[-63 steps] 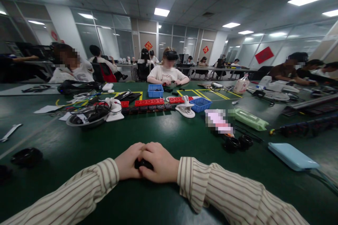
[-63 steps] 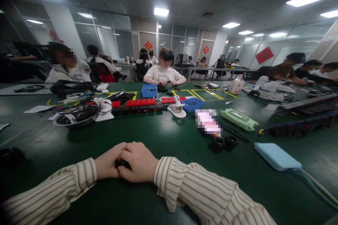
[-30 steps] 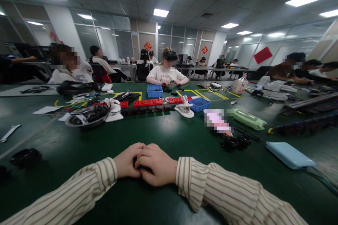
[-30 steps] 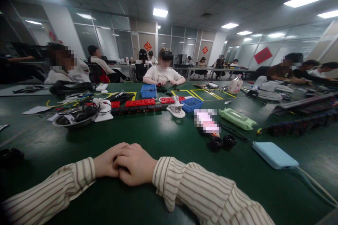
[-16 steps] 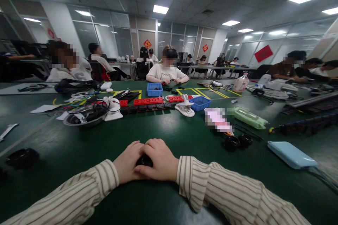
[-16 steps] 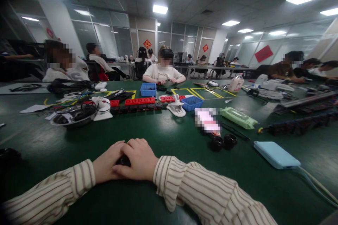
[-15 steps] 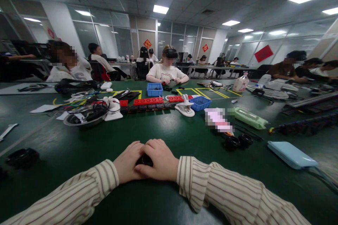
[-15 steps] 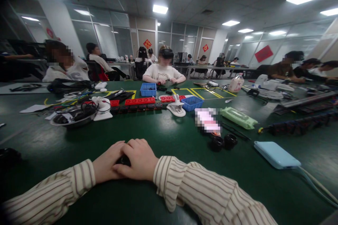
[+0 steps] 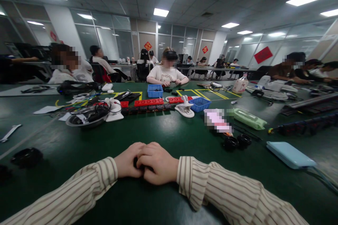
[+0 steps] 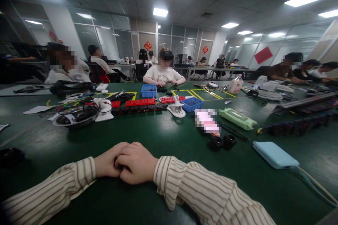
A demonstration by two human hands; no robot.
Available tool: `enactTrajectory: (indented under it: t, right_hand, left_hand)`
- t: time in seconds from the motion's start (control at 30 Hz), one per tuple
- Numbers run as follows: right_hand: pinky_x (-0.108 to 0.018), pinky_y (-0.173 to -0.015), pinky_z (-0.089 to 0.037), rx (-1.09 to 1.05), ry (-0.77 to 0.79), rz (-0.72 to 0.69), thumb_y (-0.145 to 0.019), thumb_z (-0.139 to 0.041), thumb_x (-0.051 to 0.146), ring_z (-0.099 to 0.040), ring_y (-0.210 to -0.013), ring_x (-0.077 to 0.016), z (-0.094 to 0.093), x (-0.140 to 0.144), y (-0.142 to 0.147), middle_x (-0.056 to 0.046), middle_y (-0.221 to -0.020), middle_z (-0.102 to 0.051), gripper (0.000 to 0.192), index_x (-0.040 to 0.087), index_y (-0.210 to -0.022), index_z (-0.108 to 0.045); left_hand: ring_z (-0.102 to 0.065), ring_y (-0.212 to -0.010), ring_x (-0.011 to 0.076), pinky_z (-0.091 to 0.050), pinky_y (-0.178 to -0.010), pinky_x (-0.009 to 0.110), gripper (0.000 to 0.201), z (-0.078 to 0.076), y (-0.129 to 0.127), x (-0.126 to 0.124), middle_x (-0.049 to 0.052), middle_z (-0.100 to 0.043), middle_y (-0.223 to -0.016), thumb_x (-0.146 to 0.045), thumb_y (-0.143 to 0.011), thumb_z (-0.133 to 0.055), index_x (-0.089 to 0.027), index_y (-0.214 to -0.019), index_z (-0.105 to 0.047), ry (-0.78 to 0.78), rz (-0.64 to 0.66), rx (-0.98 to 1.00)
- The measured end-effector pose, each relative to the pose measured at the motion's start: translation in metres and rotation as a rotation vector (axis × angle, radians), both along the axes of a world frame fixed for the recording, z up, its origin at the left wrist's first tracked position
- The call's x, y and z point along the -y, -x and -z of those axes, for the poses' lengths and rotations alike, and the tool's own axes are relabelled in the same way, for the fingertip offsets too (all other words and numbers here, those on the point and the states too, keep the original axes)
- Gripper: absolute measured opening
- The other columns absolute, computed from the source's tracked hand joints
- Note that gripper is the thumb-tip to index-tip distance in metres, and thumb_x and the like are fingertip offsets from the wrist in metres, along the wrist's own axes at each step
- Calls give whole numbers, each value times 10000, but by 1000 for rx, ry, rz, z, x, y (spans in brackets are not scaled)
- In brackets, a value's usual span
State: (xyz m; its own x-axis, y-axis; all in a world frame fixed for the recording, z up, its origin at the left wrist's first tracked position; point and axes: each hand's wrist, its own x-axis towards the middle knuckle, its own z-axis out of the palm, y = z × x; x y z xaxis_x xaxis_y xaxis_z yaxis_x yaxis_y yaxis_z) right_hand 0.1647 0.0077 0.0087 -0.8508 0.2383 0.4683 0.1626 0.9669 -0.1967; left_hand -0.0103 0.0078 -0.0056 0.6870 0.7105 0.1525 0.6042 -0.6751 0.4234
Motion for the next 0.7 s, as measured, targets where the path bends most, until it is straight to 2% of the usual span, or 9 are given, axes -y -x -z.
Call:
enactTrajectory:
  t: [0.1,0.17,0.27,0.37,0.43,0.53,0.6,0.7]
  right_hand:
    - [-313,-815,-354,-23,-27,-9,-706,-514,204,-490,-916,-169,0,0,-1,-42,-940,-574,146,170,-846,-536]
    - [-326,-831,-348,-35,-41,29,-739,-543,286,-476,-931,-182,-1,0,-2,-55,-971,-561,194,167,-892,-537]
    - [-344,-817,-342,-40,-40,148,-762,-566,426,-459,-923,-200,-1,0,-3,-77,-991,-539,319,163,-938,-527]
    - [-338,-766,-339,-42,-20,292,-737,-573,545,-455,-859,-200,-1,0,-3,-74,-927,-531,428,155,-905,-520]
    - [-331,-736,-335,-36,-10,366,-715,-560,608,-454,-810,-191,-1,1,-2,-62,-874,-524,481,154,-864,-514]
    - [-333,-724,-334,15,4,432,-706,-549,638,-473,-762,-184,-2,2,-1,-48,-806,-532,497,155,-815,-510]
    - [-332,-715,-344,76,34,456,-718,-561,610,-498,-730,-181,-4,2,0,-41,-763,-547,469,152,-807,-514]
    - [-299,-664,-372,143,75,427,-738,-594,518,-525,-703,-172,-7,1,1,-40,-767,-570,393,147,-847,-523]
  left_hand:
    - [-507,-959,242,-404,-893,374,406,2,1,0,35,-558,-995,-231,-541,-654,-190,-934,-559,1,14,25]
    - [-505,-966,252,-408,-891,392,508,3,3,0,55,-547,-1039,-337,-543,-702,-190,-1002,-542,-10,3,43]
    - [-500,-982,279,-397,-904,440,713,6,5,1,77,-543,-1080,-550,-490,-724,-198,-1073,-512,-54,-23,29]
    - [-488,-1029,303,-299,-985,518,833,7,4,3,99,-549,-1109,-653,-465,-687,-187,-1121,-477,-120,-58,0]
    - [-494,-1033,300,-237,-1020,543,817,6,3,5,99,-565,-1090,-655,-484,-673,-182,-1120,-476,-152,-82,-14]
    - [-523,-983,275,-260,-1016,524,631,5,1,5,77,-593,-1014,-551,-550,-678,-188,-1043,-525,-154,-113,-32]
    - [-531,-964,264,-290,-1004,501,502,5,1,5,71,-600,-989,-446,-588,-668,-187,-1000,-548,-139,-127,-37]
    - [-525,-965,261,-296,-1005,483,434,4,2,2,60,-601,-982,-350,-576,-664,-186,-964,-560,-110,-122,-32]
